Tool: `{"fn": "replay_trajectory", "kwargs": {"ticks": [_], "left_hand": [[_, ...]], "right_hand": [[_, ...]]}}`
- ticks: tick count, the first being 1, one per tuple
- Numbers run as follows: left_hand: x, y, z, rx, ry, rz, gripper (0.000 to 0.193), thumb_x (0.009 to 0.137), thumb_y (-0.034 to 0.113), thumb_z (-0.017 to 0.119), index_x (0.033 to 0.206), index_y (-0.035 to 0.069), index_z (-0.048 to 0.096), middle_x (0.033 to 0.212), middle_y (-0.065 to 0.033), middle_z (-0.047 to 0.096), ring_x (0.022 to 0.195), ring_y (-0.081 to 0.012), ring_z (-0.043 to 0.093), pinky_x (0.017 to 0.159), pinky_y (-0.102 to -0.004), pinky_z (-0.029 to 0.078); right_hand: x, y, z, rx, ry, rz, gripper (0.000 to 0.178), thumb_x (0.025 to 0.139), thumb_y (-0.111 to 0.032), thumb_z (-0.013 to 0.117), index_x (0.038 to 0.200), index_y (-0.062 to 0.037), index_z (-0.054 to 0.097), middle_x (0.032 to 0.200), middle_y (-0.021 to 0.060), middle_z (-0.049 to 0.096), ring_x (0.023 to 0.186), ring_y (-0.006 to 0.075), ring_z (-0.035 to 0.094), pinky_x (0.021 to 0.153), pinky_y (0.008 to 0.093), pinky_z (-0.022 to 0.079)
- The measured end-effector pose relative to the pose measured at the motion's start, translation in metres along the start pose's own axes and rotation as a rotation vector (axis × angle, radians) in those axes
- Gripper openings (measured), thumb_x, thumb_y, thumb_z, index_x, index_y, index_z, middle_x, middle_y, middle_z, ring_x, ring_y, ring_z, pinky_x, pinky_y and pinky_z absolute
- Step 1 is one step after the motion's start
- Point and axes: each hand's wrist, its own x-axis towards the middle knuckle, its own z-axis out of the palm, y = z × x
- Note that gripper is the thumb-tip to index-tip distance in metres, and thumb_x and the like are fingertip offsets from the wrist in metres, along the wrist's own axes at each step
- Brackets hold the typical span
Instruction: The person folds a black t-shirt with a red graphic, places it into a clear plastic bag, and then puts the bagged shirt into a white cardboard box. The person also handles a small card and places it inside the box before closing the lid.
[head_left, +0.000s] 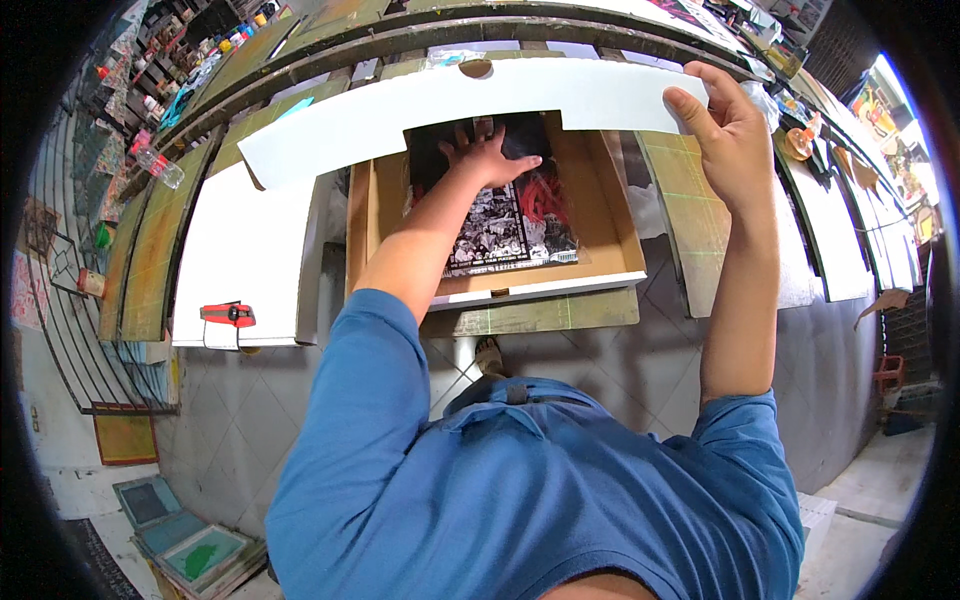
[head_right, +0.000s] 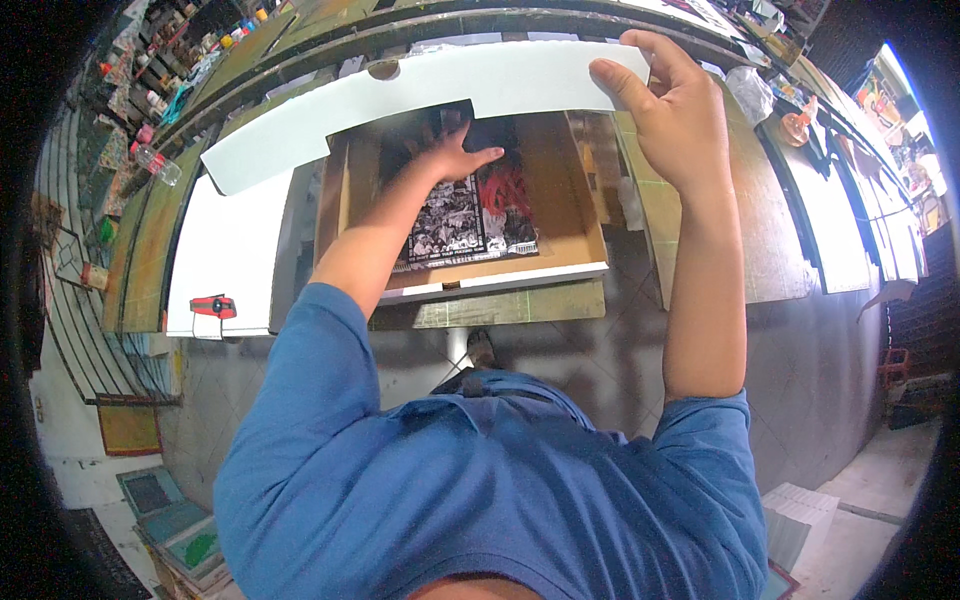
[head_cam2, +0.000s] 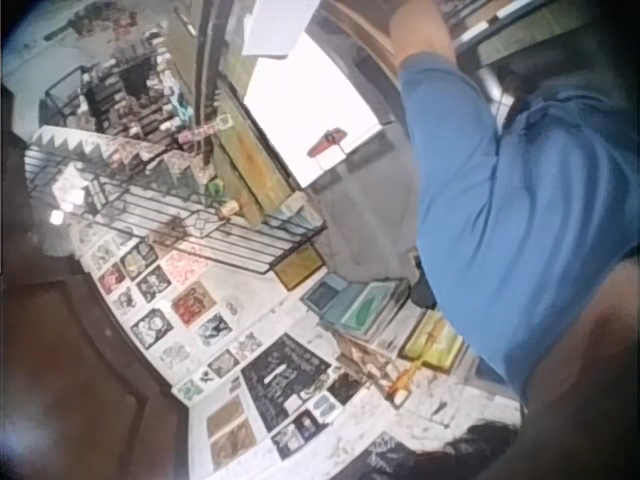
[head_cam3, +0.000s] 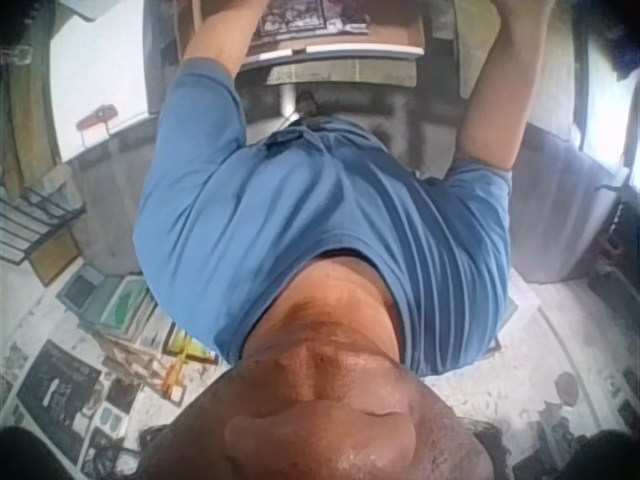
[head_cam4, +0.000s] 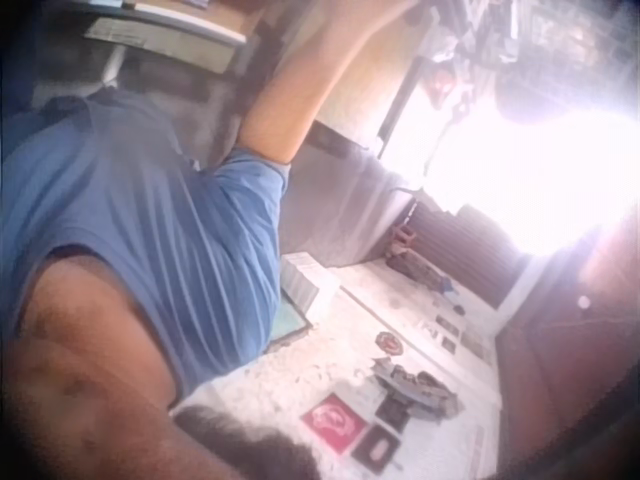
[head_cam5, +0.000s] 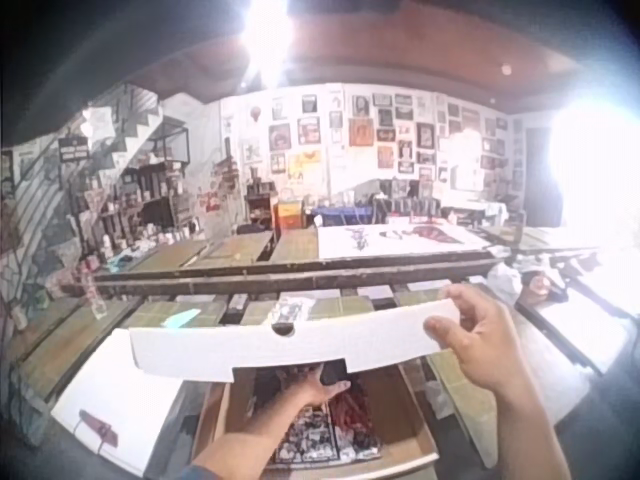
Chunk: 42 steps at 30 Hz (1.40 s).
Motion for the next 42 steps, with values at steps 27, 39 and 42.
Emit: {"fn": "replay_trajectory", "kwargs": {"ticks": [27, 39, 42], "left_hand": [[-0.274, -0.064, -0.049, -0.806, 0.804, -0.008, 0.083, 0.07, 0.003, 0.079, 0.139, 0.004, 0.034, 0.134, -0.0159, 0.043, 0.118, -0.0242, 0.048, 0.098, -0.0373, 0.041], [-0.277, -0.078, -0.003, -0.817, 0.843, -0.214, 0.076, 0.063, 0.008, 0.085, 0.13, 0.011, 0.049, 0.116, -0.006, 0.06, 0.101, -0.0147, 0.057, 0.081, -0.0274, 0.049], [-0.278, -0.081, 0.0, -0.738, 0.849, -0.179, 0.075, 0.065, 0.009, 0.084, 0.131, 0.011, 0.048, 0.121, -0.0076, 0.058, 0.106, -0.0165, 0.055, 0.085, -0.0305, 0.047]], "right_hand": [[-0.136, 0.045, 0.031, -0.051, 0.131, 0.081, 0.041, 0.076, -0.023, 0.078, 0.108, -0.0024, 0.062, 0.115, 0.0134, 0.064, 0.098, 0.0168, 0.061, 0.083, 0.0298, 0.048], [-0.174, 0.067, 0.05, 0.138, 0.133, 0.057, 0.036, 0.077, -0.001, 0.072, 0.109, 0.0036, 0.057, 0.123, 0.022, 0.057, 0.111, 0.0272, 0.057, 0.093, 0.037, 0.049], [-0.179, 0.071, 0.053, 0.137, 0.138, 0.052, 0.037, 0.078, -0.003, 0.073, 0.11, 0.003, 0.056, 0.123, 0.0219, 0.057, 0.112, 0.0279, 0.057, 0.094, 0.0374, 0.048]]}}
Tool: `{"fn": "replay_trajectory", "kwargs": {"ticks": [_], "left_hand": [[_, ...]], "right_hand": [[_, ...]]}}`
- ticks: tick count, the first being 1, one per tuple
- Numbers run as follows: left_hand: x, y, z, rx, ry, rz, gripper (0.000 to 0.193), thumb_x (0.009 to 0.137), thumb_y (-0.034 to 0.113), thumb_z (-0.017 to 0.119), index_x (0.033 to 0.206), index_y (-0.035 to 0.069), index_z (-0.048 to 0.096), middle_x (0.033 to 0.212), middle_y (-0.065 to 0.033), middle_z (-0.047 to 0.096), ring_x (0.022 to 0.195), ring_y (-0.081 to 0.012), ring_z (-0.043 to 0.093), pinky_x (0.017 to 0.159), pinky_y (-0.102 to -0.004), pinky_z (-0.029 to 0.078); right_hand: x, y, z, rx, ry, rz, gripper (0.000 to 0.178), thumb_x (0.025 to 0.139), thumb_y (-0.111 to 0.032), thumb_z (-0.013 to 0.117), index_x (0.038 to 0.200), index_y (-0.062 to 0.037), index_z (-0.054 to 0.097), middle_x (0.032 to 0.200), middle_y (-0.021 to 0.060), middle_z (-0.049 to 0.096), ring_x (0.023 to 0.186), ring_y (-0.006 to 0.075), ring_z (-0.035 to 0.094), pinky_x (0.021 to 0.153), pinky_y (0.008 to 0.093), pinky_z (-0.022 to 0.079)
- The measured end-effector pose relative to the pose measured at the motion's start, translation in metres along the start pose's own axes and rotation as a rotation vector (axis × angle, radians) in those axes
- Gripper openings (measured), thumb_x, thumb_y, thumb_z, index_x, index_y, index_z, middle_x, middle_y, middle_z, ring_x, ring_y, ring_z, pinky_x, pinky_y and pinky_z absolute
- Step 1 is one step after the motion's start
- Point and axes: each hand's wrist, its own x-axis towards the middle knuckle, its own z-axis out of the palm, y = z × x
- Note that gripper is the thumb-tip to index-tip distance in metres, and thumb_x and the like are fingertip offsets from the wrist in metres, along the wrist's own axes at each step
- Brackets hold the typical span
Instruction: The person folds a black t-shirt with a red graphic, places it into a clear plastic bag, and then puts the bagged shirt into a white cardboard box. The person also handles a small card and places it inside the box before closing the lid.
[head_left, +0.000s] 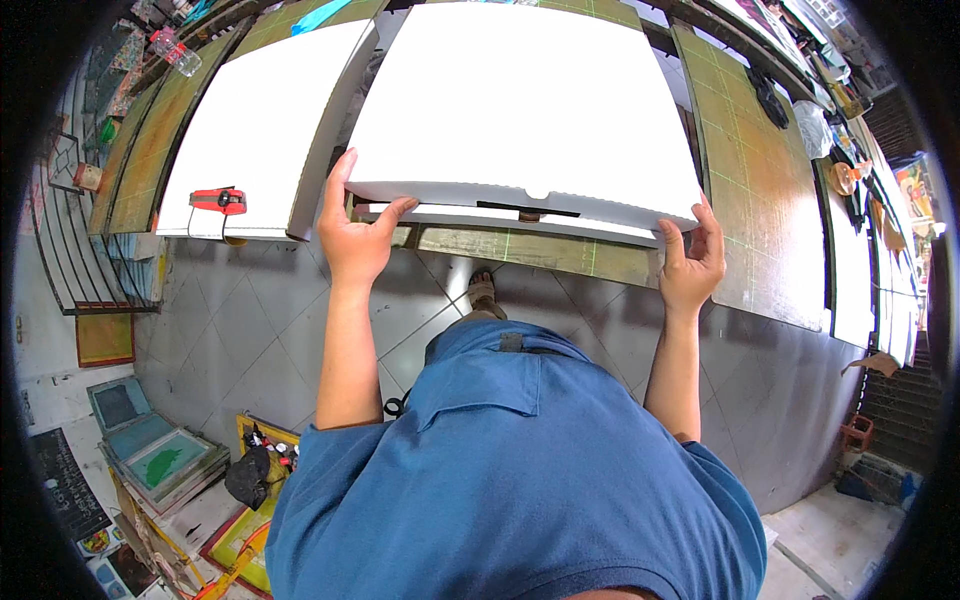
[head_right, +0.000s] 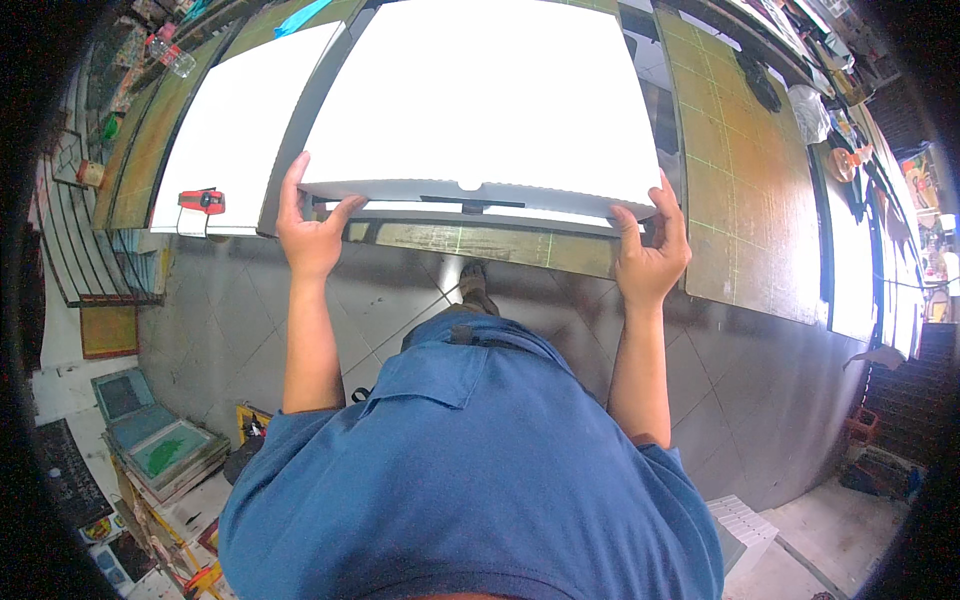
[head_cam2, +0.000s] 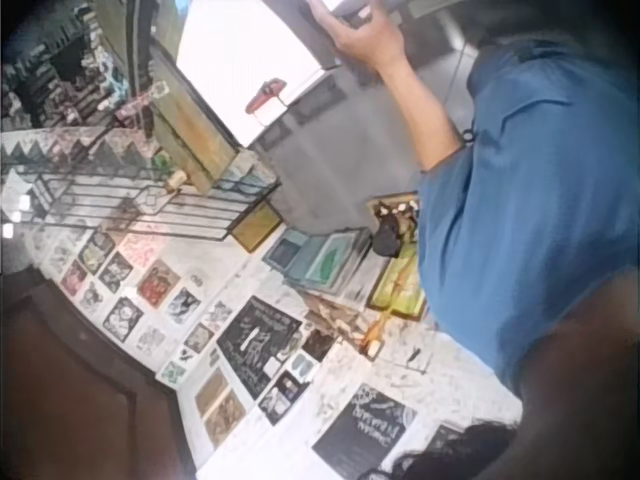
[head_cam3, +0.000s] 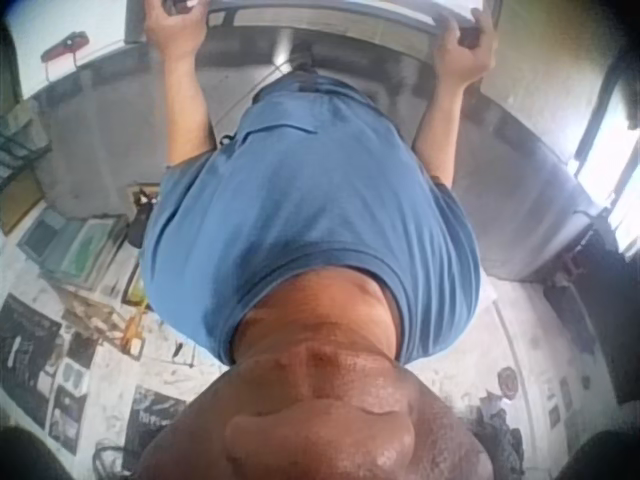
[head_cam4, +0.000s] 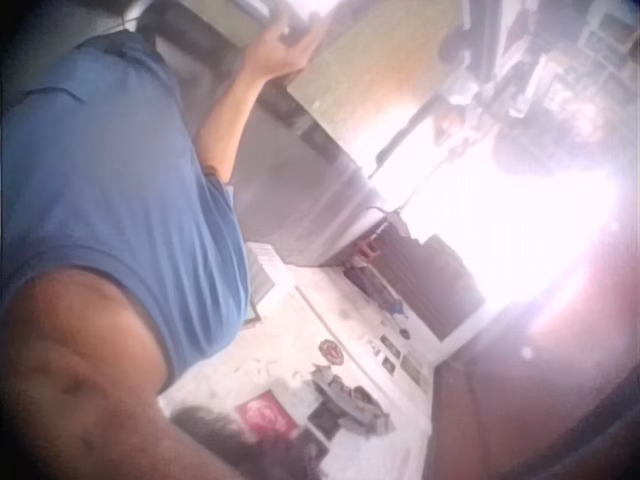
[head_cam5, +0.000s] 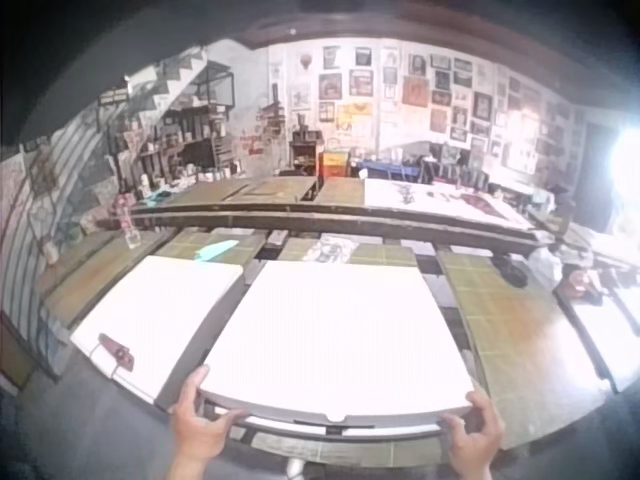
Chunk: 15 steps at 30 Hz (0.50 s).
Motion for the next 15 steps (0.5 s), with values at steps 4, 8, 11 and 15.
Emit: {"fn": "replay_trajectory", "kwargs": {"ticks": [4, 8, 11, 15], "left_hand": [[-0.003, -0.005, -0.005, -0.011, -0.068, 0.005, 0.07, 0.071, 0.008, 0.079, 0.133, 0.011, 0.046, 0.13, -0.0088, 0.052, 0.117, -0.0202, 0.05, 0.094, -0.0356, 0.044], [-0.006, -0.012, -0.003, 0.028, -0.006, 0.107, 0.066, 0.073, 0.018, 0.079, 0.13, 0.008, 0.048, 0.125, -0.0109, 0.058, 0.104, -0.0191, 0.059, 0.083, -0.031, 0.047], [-0.003, -0.019, 0.003, -0.026, 0.065, 0.227, 0.051, 0.081, 0.023, 0.073, 0.125, 0.006, 0.054, 0.128, -0.0154, 0.054, 0.114, -0.0217, 0.054, 0.093, -0.0308, 0.043], [0.0, -0.019, 0.01, -0.293, 0.164, -0.05, 0.026, 0.097, 0.015, 0.049, 0.114, 0.0, 0.062, 0.128, -0.0159, 0.053, 0.116, -0.0196, 0.052, 0.097, -0.03, 0.04]], "right_hand": [[-0.002, 0.002, 0.0, -0.049, -0.011, -0.01, 0.037, 0.078, -0.005, 0.073, 0.11, 0.0025, 0.056, 0.124, 0.0219, 0.056, 0.115, 0.0283, 0.055, 0.097, 0.0382, 0.045], [-0.005, 0.006, -0.003, -0.048, -0.02, -0.009, 0.035, 0.08, -0.006, 0.072, 0.11, 0.0019, 0.057, 0.125, 0.0219, 0.055, 0.117, 0.0292, 0.053, 0.098, 0.0385, 0.044], [-0.003, 0.009, -0.006, -0.036, -0.042, -0.051, 0.034, 0.082, -0.006, 0.07, 0.111, 0.0014, 0.056, 0.126, 0.022, 0.054, 0.117, 0.0298, 0.053, 0.098, 0.0386, 0.044], [0.001, 0.004, 0.0, -0.014, 0.058, 0.115, 0.014, 0.088, -0.007, 0.063, 0.098, 0.0028, 0.063, 0.128, 0.0215, 0.053, 0.116, 0.0288, 0.054, 0.095, 0.0359, 0.046]]}}
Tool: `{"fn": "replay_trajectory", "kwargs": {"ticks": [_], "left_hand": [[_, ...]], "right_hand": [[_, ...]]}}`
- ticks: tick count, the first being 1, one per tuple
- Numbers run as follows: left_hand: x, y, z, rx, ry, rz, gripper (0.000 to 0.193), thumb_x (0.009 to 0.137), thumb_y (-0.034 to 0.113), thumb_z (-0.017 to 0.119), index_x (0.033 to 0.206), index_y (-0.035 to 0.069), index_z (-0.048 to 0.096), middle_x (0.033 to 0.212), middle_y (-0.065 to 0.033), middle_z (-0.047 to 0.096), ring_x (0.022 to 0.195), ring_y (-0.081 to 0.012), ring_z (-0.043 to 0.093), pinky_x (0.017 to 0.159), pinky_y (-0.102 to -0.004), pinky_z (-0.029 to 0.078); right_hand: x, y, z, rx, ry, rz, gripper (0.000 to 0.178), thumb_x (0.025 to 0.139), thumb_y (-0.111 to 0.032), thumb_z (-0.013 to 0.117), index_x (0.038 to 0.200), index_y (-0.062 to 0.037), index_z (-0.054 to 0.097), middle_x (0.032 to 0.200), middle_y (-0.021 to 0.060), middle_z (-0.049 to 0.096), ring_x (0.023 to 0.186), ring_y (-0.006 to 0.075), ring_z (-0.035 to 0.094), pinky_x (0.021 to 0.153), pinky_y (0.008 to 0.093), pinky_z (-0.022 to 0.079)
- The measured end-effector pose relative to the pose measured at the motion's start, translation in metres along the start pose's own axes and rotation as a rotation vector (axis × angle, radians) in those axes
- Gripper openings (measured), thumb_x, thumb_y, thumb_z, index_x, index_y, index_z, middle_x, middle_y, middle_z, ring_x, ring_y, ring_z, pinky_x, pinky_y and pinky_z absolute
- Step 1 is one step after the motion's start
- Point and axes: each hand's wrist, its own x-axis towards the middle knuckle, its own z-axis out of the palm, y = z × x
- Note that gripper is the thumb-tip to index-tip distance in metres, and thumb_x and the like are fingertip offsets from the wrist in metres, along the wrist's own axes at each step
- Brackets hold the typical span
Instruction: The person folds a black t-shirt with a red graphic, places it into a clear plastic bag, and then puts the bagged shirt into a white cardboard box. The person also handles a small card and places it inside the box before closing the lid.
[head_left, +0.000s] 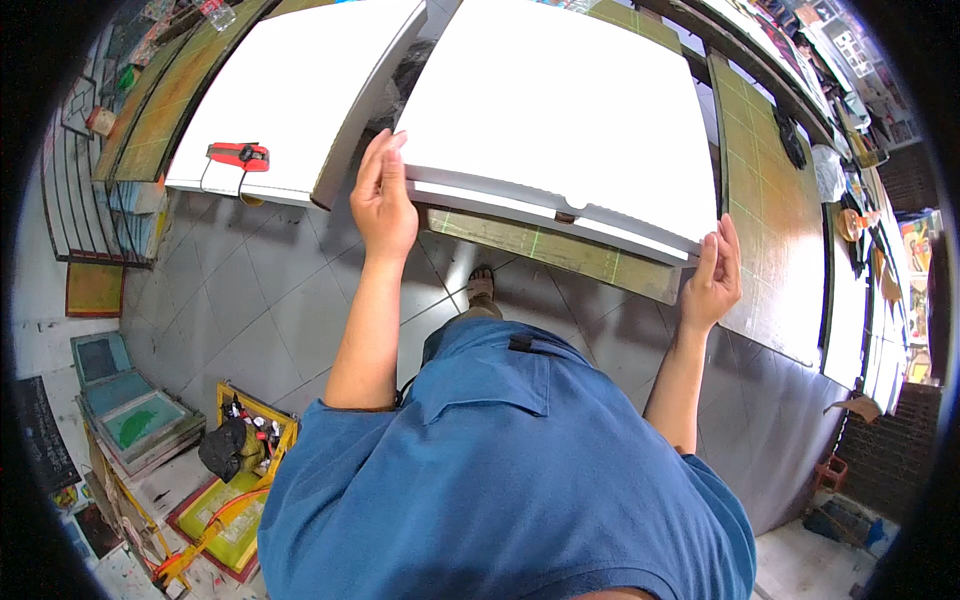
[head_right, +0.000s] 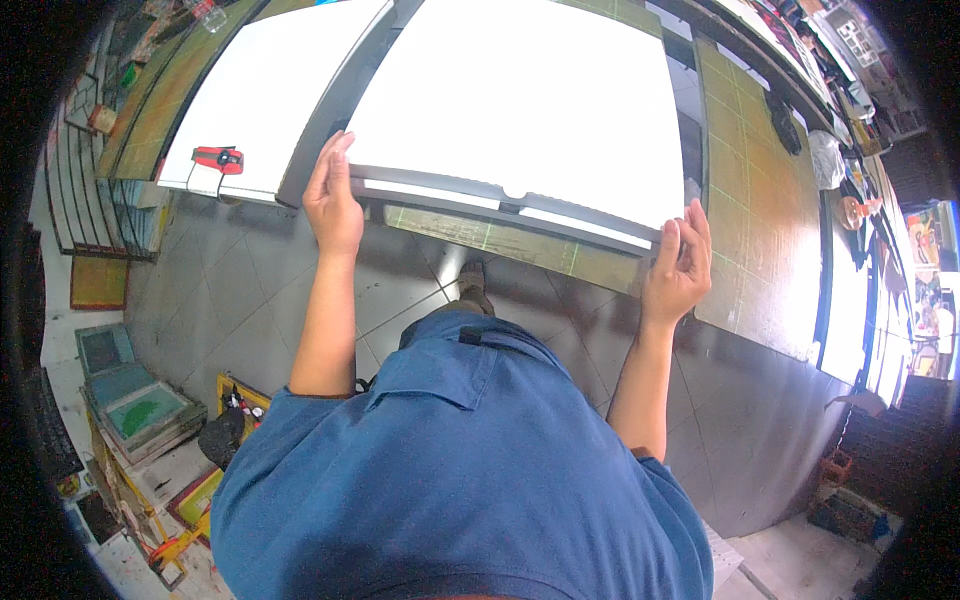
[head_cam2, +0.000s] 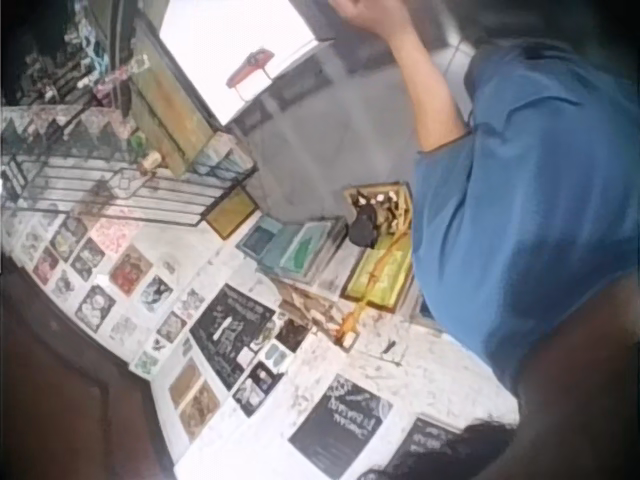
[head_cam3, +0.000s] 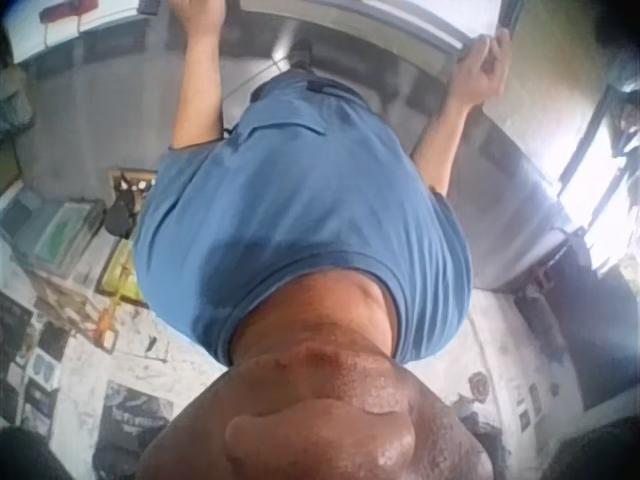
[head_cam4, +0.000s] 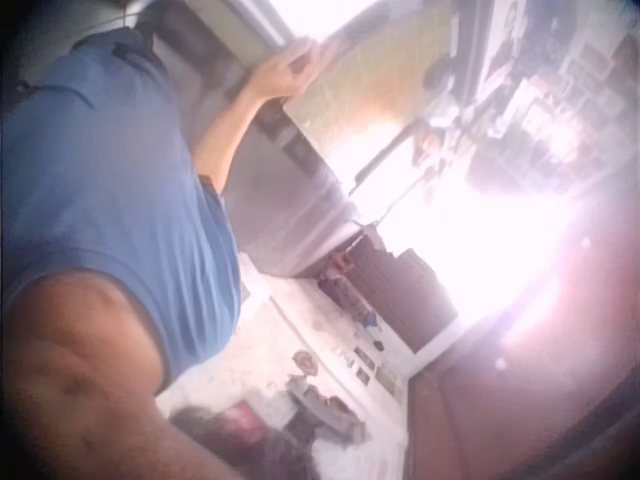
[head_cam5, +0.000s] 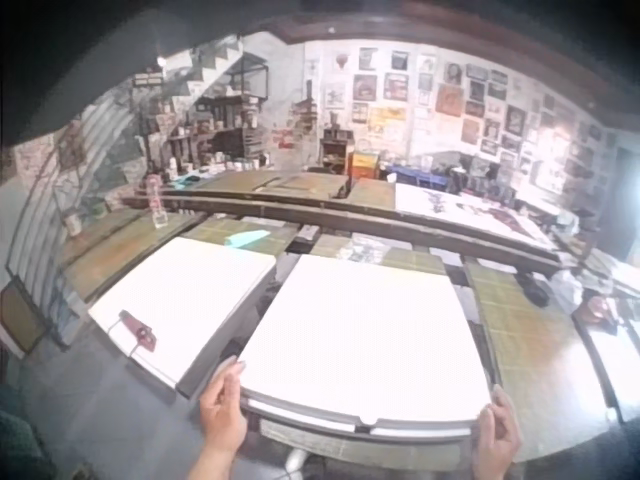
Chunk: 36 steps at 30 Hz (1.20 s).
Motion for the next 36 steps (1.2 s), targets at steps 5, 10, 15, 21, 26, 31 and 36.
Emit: {"fn": "replay_trajectory", "kwargs": {"ticks": [5, 10, 15, 21, 26, 31, 36], "left_hand": [[-0.003, 0.002, 0.009, -0.158, 0.07, -0.086, 0.03, 0.098, 0.013, 0.047, 0.123, -0.002, 0.055, 0.127, -0.0127, 0.055, 0.113, -0.0171, 0.054, 0.097, -0.0269, 0.04], [-0.005, -0.003, 0.008, -0.217, 0.064, -0.252, 0.035, 0.098, 0.013, 0.045, 0.129, -0.003, 0.048, 0.129, -0.0131, 0.052, 0.117, -0.0162, 0.05, 0.099, -0.0277, 0.039], [-0.005, -0.004, 0.008, -0.243, 0.045, -0.282, 0.036, 0.097, 0.013, 0.045, 0.129, -0.004, 0.048, 0.125, -0.0123, 0.054, 0.115, -0.0156, 0.051, 0.098, -0.0275, 0.039], [-0.004, -0.005, 0.006, -0.276, 0.033, -0.309, 0.035, 0.096, 0.011, 0.046, 0.128, -0.004, 0.049, 0.123, -0.0112, 0.056, 0.111, -0.0142, 0.053, 0.097, -0.0264, 0.039], [-0.004, -0.007, 0.007, -0.286, 0.041, -0.287, 0.035, 0.096, 0.008, 0.046, 0.128, -0.003, 0.049, 0.123, -0.0113, 0.056, 0.112, -0.0142, 0.053, 0.097, -0.0265, 0.039], [-0.001, -0.011, 0.006, -0.271, 0.038, -0.272, 0.035, 0.095, 0.007, 0.046, 0.128, -0.004, 0.049, 0.124, -0.0114, 0.056, 0.113, -0.0147, 0.052, 0.098, -0.0268, 0.039], [-0.002, -0.012, 0.008, -0.302, 0.044, -0.259, 0.035, 0.094, 0.007, 0.047, 0.127, -0.005, 0.051, 0.125, -0.0117, 0.055, 0.115, -0.0159, 0.05, 0.1, -0.0276, 0.035]], "right_hand": [[0.002, -0.008, 0.007, 0.122, 0.005, 0.144, 0.022, 0.088, -0.002, 0.061, 0.109, 0.0053, 0.061, 0.123, 0.0172, 0.057, 0.11, 0.0193, 0.056, 0.09, 0.0289, 0.047], [-0.004, -0.005, 0.009, 0.175, 0.012, 0.147, 0.033, 0.088, 0.001, 0.059, 0.12, 0.0075, 0.054, 0.12, 0.0163, 0.057, 0.111, 0.0204, 0.055, 0.093, 0.0291, 0.046], [-0.008, 0.007, 0.007, 0.188, 0.011, 0.199, 0.036, 0.088, -0.002, 0.06, 0.122, 0.0077, 0.052, 0.121, 0.0169, 0.056, 0.112, 0.0208, 0.055, 0.093, 0.0297, 0.045], [-0.011, 0.0, 0.009, 0.184, -0.024, 0.271, 0.034, 0.088, -0.002, 0.06, 0.119, 0.0091, 0.053, 0.119, 0.0156, 0.058, 0.108, 0.019, 0.056, 0.093, 0.0293, 0.045], [-0.013, -0.001, 0.01, 0.19, 0.007, 0.279, 0.033, 0.088, -0.001, 0.06, 0.119, 0.0092, 0.053, 0.116, 0.0151, 0.059, 0.107, 0.0177, 0.057, 0.092, 0.0283, 0.045], [-0.019, -0.004, 0.013, 0.2, 0.039, 0.26, 0.032, 0.088, 0.0, 0.059, 0.119, 0.009, 0.052, 0.115, 0.0156, 0.059, 0.106, 0.0176, 0.057, 0.092, 0.028, 0.045], [-0.021, -0.007, 0.015, 0.217, 0.047, 0.257, 0.031, 0.089, 0.001, 0.058, 0.118, 0.0091, 0.052, 0.116, 0.0159, 0.059, 0.108, 0.0186, 0.056, 0.093, 0.0288, 0.045]]}}
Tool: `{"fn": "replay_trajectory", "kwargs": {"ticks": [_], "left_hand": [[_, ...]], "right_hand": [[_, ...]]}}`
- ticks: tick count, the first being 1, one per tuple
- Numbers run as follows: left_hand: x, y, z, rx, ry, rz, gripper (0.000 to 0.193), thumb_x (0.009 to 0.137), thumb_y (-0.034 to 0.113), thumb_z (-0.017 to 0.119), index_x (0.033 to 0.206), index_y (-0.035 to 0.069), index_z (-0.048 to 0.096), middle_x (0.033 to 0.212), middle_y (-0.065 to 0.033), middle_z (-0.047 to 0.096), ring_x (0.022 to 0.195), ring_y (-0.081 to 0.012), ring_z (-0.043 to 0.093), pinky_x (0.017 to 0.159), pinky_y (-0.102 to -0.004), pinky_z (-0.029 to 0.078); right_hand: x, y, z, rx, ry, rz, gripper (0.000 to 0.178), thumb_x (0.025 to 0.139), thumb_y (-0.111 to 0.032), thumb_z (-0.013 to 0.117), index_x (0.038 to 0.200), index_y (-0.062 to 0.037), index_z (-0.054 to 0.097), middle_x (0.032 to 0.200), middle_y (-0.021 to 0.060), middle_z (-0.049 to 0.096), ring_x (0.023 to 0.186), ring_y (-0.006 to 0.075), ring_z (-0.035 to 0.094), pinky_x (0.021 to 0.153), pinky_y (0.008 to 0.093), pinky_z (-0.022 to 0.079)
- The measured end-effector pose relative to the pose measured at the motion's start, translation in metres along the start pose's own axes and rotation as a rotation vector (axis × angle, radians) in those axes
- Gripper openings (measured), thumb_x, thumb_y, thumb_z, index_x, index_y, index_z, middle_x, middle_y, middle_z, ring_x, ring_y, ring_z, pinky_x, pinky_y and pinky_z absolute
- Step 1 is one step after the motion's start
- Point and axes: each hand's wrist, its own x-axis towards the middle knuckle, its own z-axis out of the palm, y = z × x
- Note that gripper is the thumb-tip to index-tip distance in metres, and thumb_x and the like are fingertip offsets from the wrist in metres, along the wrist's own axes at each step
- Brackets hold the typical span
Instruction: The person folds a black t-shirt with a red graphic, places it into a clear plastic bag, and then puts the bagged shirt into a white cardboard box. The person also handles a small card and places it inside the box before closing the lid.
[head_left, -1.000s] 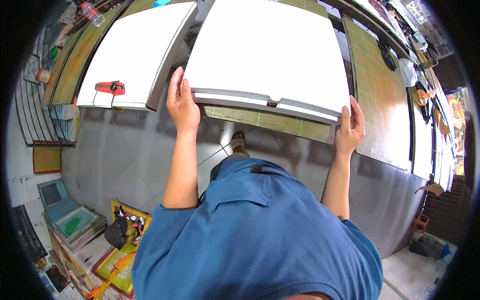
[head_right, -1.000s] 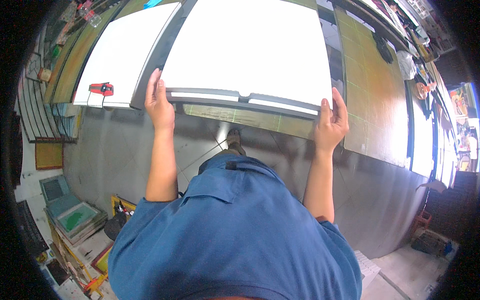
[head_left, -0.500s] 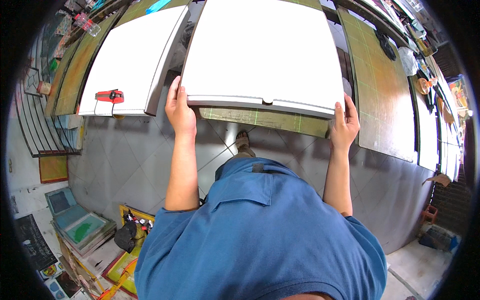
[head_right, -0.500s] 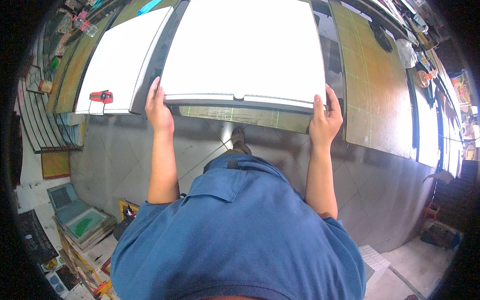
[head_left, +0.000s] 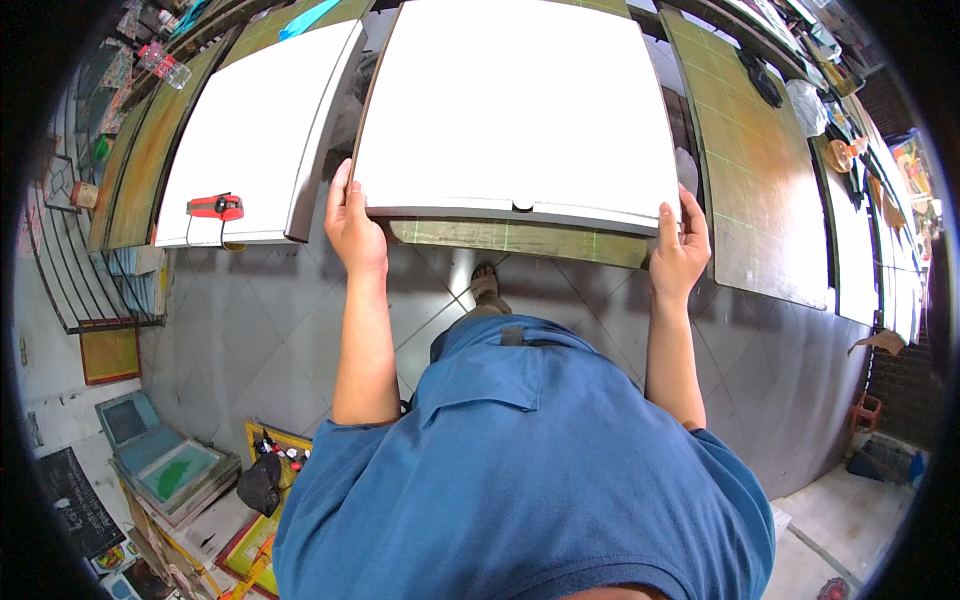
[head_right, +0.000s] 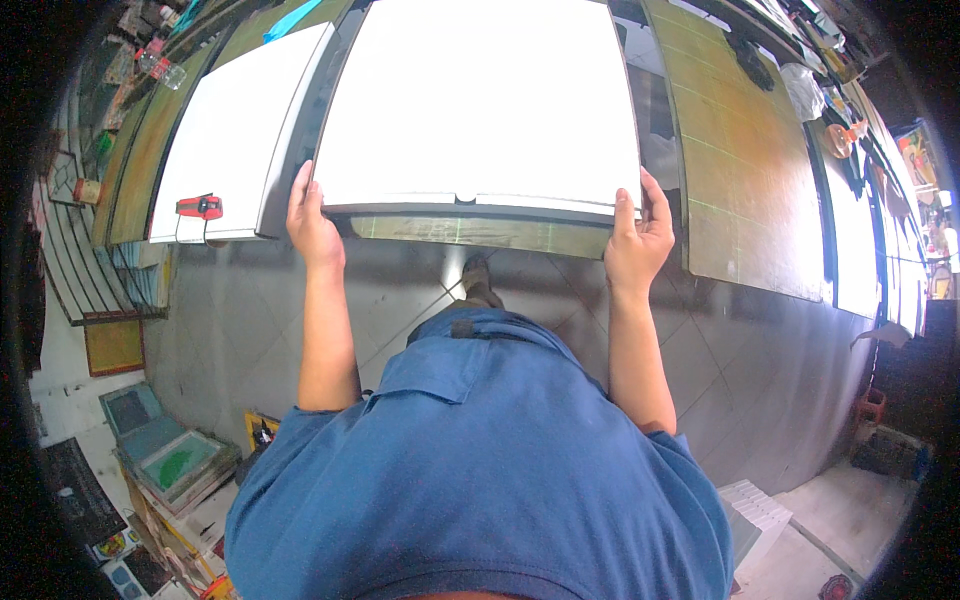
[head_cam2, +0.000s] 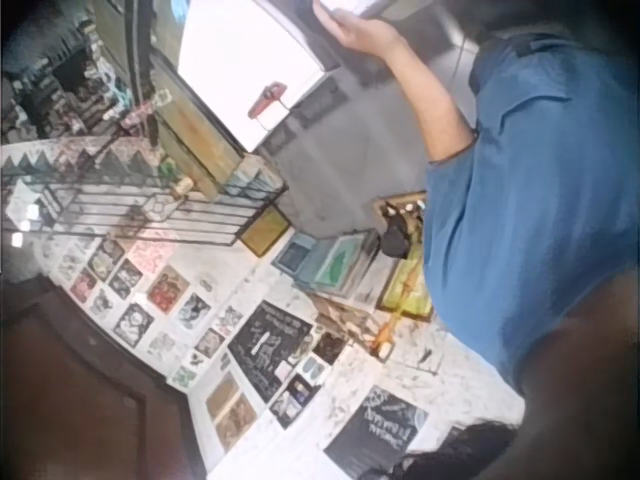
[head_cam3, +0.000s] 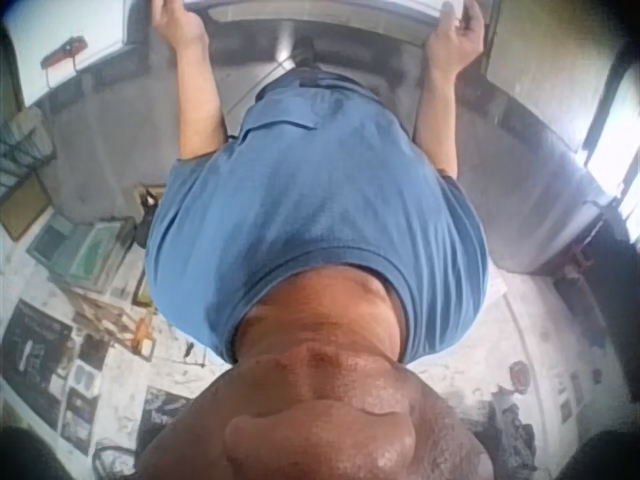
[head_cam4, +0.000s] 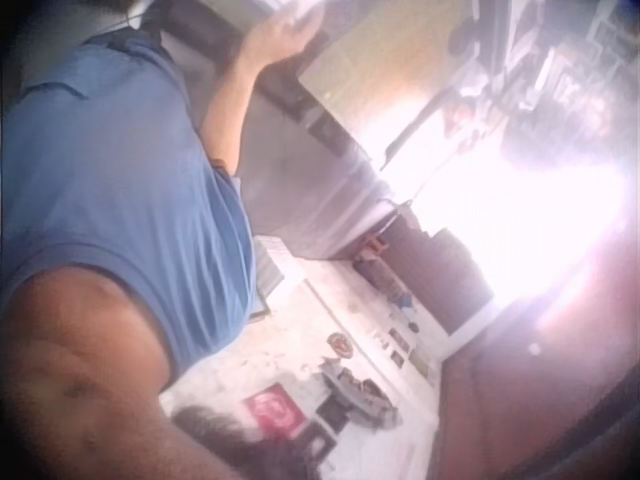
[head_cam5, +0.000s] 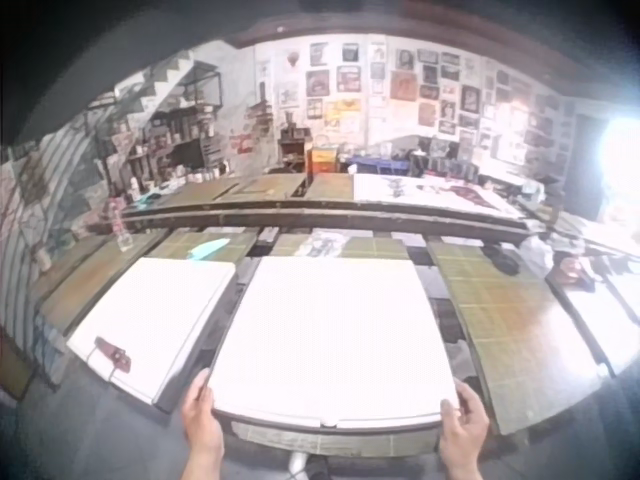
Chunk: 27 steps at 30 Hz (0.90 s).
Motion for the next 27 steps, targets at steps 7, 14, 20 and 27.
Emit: {"fn": "replay_trajectory", "kwargs": {"ticks": [7, 14, 20, 27], "left_hand": [[-0.024, -0.007, 0.019, 0.708, 0.056, 0.97, 0.044, 0.086, 0.009, 0.055, 0.128, -0.003, 0.045, 0.132, -0.0255, 0.046, 0.124, -0.0404, 0.043, 0.106, -0.0514, 0.024], [-0.077, -0.015, 0.054, 0.908, -0.544, 0.884, 0.039, 0.082, 0.023, 0.063, 0.119, 0.012, 0.061, 0.128, -0.0096, 0.055, 0.123, -0.0289, 0.048, 0.104, -0.0521, 0.024], [-0.075, -0.025, 0.05, 0.881, -0.645, 0.902, 0.044, 0.082, 0.024, 0.057, 0.125, 0.012, 0.054, 0.134, -0.0098, 0.05, 0.125, -0.0292, 0.045, 0.1, -0.0545, 0.031], [-0.05, 0.022, -0.016, 0.889, -0.504, 0.923, 0.044, 0.08, 0.022, 0.063, 0.123, 0.012, 0.054, 0.135, -0.0138, 0.048, 0.129, -0.0317, 0.041, 0.108, -0.0523, 0.024]], "right_hand": [[0.001, -0.018, 0.002, -0.46, -0.028, -0.432, 0.035, 0.081, -0.001, 0.064, 0.115, 0.0032, 0.057, 0.121, 0.0173, 0.057, 0.111, 0.0281, 0.055, 0.095, 0.0357, 0.043], [-0.048, -0.04, 0.064, -0.746, -0.613, -0.664, 0.037, 0.08, -0.016, 0.06, 0.116, -0.0106, 0.061, 0.136, 0.0072, 0.048, 0.124, 0.0298, 0.045, 0.105, 0.0536, 0.026], [-0.051, -0.005, 0.066, -0.783, -0.448, -0.829, 0.037, 0.08, -0.02, 0.059, 0.116, -0.0116, 0.061, 0.13, 0.003, 0.056, 0.122, 0.0241, 0.047, 0.104, 0.0407, 0.027], [-0.055, 0.002, 0.079, -0.772, -0.386, -0.938, 0.031, 0.082, -0.019, 0.06, 0.112, -0.0102, 0.061, 0.126, 0.0044, 0.059, 0.118, 0.0238, 0.051, 0.103, 0.0373, 0.026]]}}
